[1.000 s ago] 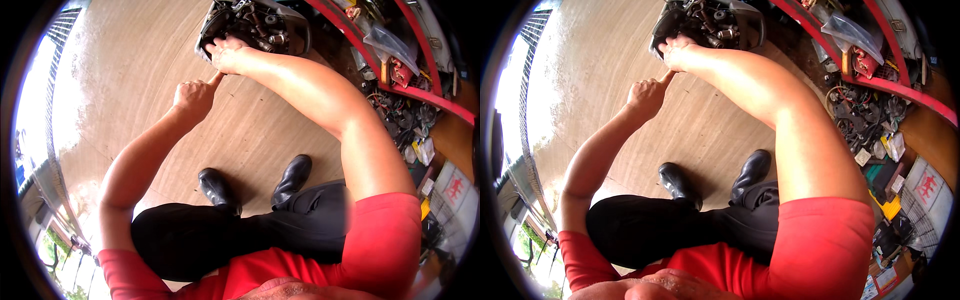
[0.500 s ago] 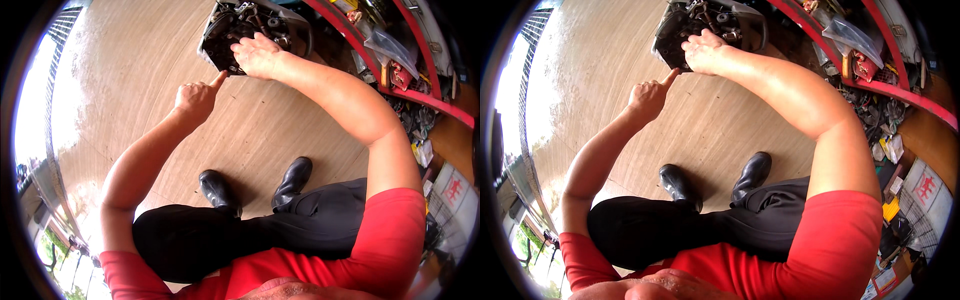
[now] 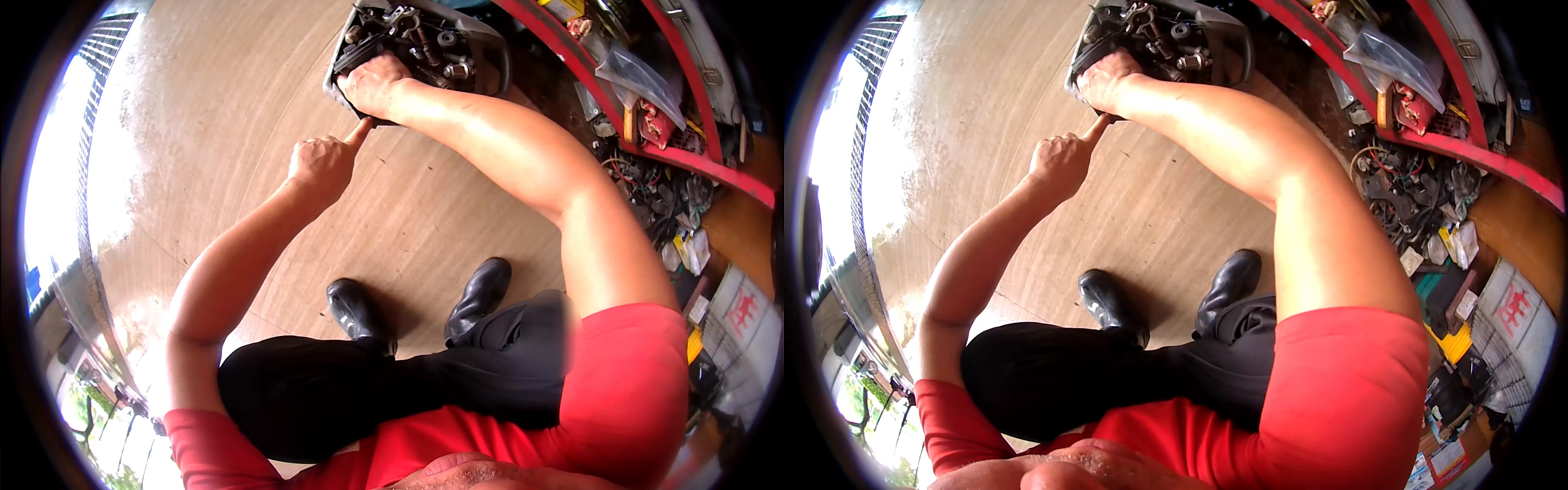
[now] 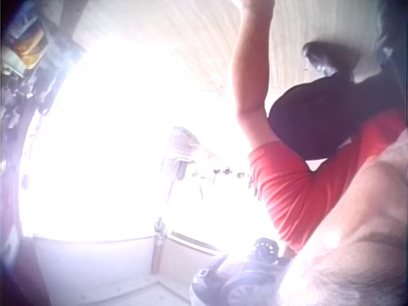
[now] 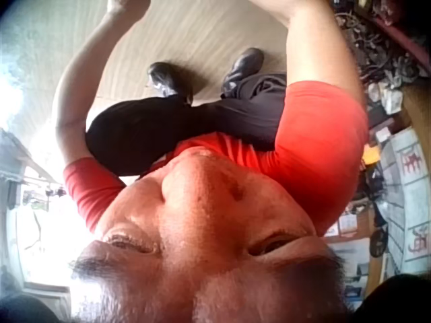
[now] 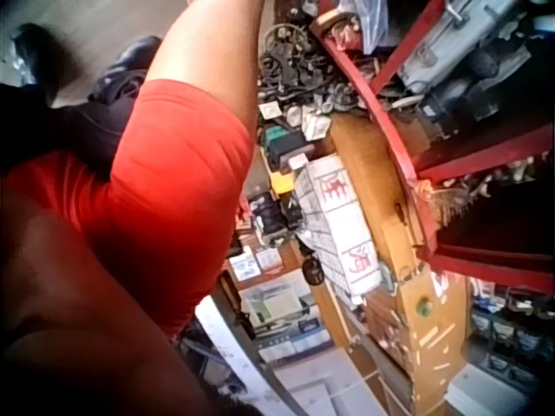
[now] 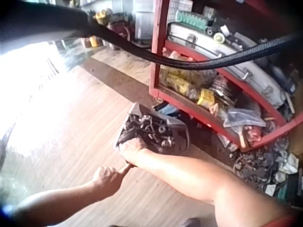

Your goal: The person picks up and places several small mechanical parts, such as springs and valves, into a container while working on a cylinder head.

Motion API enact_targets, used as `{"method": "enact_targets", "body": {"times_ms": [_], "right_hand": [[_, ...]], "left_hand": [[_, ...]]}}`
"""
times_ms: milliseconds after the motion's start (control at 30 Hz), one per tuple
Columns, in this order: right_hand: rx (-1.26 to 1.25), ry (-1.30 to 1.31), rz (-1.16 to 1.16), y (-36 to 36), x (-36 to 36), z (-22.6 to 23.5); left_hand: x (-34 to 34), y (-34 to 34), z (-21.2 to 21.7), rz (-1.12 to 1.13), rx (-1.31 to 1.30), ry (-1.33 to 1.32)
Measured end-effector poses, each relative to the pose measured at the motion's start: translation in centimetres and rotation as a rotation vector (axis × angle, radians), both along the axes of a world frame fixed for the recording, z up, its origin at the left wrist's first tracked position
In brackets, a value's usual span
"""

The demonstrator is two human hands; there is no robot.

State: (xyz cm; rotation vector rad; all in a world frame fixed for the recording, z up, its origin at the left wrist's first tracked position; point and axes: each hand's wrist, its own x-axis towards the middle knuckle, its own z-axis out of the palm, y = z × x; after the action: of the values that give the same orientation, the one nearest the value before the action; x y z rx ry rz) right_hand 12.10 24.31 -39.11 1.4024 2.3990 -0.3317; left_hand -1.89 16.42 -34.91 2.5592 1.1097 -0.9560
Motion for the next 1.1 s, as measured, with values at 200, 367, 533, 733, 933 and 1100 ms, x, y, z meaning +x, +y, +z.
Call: {"method": "enact_targets", "body": {"times_ms": [200, 367, 533, 733, 933, 1100], "right_hand": [[-0.029, -0.091, 0.060, 0.3, -1.0, 0.6], [-0.014, -0.093, 0.113, 0.4, -0.4, 0.8], [0.059, -0.022, 0.046, 0.5, -0.5, 0.7], [0.070, 0.030, -0.048, 0.4, -0.7, -0.7], [0.120, 0.082, -0.015, 0.5, -0.6, -1.9], [0.212, 0.140, -0.082, 0.2, -1.1, -2.7]], "left_hand": [[-0.3, -0.3, -0.4, -0.047, 0.067, -0.005], [-0.3, -0.3, -0.6, -0.048, 0.067, -0.013], [-0.3, -0.2, -0.5, -0.056, 0.078, -0.020], [0.2, -0.1, -0.2, -0.048, 0.067, -0.016], [-0.3, -0.4, -0.3, -0.043, 0.054, -0.011], [-0.2, -0.2, -0.1, -0.009, 0.017, 0.003]]}}
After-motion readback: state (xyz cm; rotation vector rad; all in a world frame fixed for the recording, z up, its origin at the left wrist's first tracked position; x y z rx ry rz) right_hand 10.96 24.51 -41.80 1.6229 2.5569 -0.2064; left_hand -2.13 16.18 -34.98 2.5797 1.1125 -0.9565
